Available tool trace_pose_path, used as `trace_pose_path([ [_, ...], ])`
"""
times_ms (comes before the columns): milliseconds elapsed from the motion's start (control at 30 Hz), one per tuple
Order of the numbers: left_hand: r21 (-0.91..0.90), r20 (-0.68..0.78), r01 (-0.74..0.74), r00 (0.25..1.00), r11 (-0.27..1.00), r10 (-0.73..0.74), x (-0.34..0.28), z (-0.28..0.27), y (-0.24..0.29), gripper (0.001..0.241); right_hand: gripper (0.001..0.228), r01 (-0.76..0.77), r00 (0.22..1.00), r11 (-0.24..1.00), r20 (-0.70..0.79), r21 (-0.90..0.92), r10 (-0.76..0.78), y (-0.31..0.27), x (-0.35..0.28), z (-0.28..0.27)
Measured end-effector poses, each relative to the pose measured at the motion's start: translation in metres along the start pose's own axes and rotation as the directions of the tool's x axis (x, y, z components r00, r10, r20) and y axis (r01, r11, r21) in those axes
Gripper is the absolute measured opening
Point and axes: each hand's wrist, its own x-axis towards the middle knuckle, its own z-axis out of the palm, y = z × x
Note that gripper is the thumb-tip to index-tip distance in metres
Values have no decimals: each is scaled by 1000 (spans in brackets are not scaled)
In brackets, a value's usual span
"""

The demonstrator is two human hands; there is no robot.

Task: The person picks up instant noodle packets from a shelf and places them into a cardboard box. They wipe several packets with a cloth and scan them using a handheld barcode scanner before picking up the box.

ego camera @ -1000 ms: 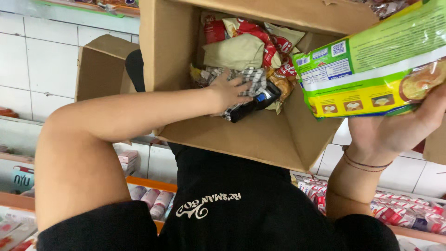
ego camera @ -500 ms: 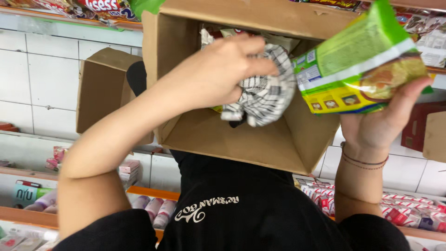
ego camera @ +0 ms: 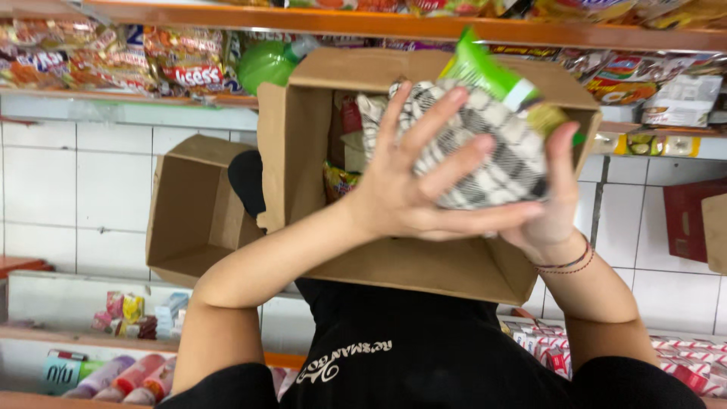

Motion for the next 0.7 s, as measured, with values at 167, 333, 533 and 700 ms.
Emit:
trace_pose_path([
  [167, -154, 40, 260, 965, 953, -257, -2, -9, -19, 48, 83, 36, 998, 999, 49, 11, -36, 13, 9, 4],
  [333, 134, -33, -95, 994, 986, 100, 0, -4, 0, 41, 88, -90, 975, 964, 219, 249, 34, -2, 11, -5],
  [533, 82, -97, 193, 978, 978, -185, 7, -12, -22, 41, 85, -18, 997, 998, 71, -58, 22, 16, 15, -1],
  [700, 105, -25, 18, 1000, 994, -15, 3, -4, -4, 42, 89, -51, 979, 985, 205, 167, 16, 5, 21, -10],
])
